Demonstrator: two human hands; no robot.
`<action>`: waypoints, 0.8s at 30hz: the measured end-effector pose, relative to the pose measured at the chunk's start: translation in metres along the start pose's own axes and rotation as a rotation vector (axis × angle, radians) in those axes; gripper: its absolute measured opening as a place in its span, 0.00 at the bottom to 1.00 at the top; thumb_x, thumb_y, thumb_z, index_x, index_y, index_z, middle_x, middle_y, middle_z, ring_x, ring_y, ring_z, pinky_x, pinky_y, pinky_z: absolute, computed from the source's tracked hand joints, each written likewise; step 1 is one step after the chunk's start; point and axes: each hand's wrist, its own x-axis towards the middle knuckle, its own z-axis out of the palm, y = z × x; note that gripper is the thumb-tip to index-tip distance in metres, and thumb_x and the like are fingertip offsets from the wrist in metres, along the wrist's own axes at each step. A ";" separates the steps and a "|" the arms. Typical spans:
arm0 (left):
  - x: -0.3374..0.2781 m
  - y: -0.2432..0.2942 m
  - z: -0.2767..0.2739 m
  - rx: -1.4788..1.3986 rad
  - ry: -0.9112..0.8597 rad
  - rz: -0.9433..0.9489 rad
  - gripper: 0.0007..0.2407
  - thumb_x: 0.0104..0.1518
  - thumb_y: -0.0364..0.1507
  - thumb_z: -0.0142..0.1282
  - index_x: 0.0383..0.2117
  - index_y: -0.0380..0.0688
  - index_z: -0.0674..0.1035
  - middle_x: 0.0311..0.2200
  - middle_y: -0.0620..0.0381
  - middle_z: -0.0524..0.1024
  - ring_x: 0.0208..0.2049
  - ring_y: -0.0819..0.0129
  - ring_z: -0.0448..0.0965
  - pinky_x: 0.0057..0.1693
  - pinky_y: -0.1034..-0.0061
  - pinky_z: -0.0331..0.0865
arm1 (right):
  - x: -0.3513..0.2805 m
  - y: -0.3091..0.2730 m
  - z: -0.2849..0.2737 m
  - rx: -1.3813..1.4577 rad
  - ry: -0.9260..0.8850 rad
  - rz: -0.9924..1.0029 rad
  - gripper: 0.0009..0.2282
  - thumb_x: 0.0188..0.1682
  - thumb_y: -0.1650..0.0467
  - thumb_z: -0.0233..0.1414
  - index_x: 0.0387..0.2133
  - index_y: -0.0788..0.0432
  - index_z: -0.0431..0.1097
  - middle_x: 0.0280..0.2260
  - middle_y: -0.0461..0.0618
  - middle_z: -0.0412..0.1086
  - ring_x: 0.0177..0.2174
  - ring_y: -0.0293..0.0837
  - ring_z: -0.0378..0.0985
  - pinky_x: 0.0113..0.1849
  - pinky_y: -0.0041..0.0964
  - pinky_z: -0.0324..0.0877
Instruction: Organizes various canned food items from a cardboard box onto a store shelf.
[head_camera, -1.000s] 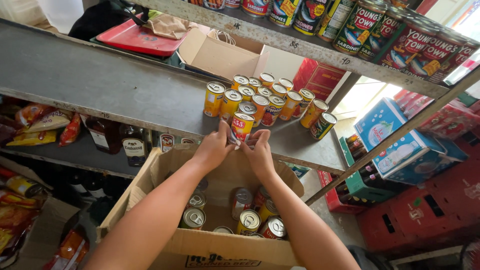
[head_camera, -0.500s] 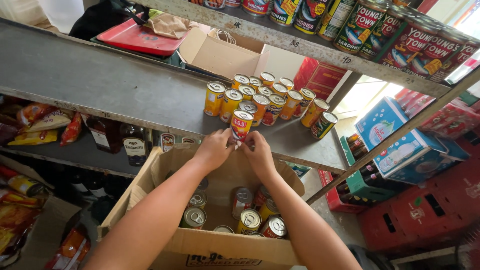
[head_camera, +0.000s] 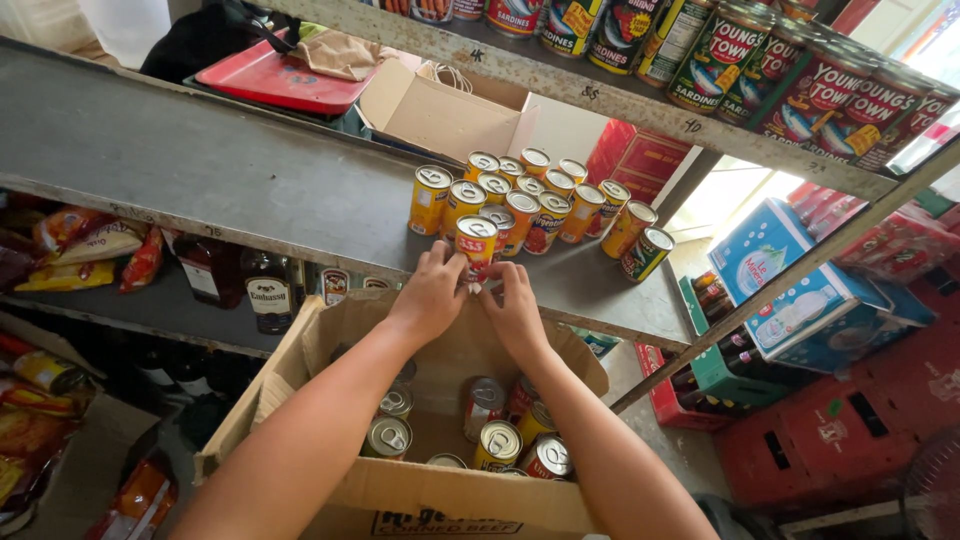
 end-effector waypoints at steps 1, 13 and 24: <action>0.000 0.001 0.000 0.000 -0.001 -0.001 0.17 0.52 0.30 0.63 0.46 0.39 0.74 0.53 0.39 0.67 0.52 0.40 0.69 0.55 0.54 0.68 | 0.000 -0.003 -0.001 0.000 -0.001 0.001 0.14 0.46 0.71 0.58 0.45 0.60 0.66 0.45 0.56 0.67 0.40 0.50 0.77 0.40 0.41 0.75; -0.002 -0.024 0.011 -0.038 -0.056 -0.028 0.18 0.52 0.26 0.60 0.50 0.41 0.72 0.53 0.43 0.69 0.57 0.43 0.70 0.59 0.56 0.68 | 0.001 0.009 0.009 -0.359 -0.133 0.002 0.22 0.46 0.64 0.59 0.56 0.51 0.66 0.54 0.52 0.69 0.53 0.57 0.66 0.53 0.56 0.60; -0.003 -0.010 0.014 0.189 -0.091 -0.007 0.27 0.54 0.33 0.61 0.62 0.42 0.68 0.50 0.45 0.71 0.52 0.44 0.70 0.57 0.52 0.64 | 0.007 0.032 0.008 -0.291 -0.106 -0.011 0.28 0.44 0.66 0.60 0.60 0.52 0.63 0.54 0.59 0.66 0.53 0.62 0.64 0.55 0.54 0.61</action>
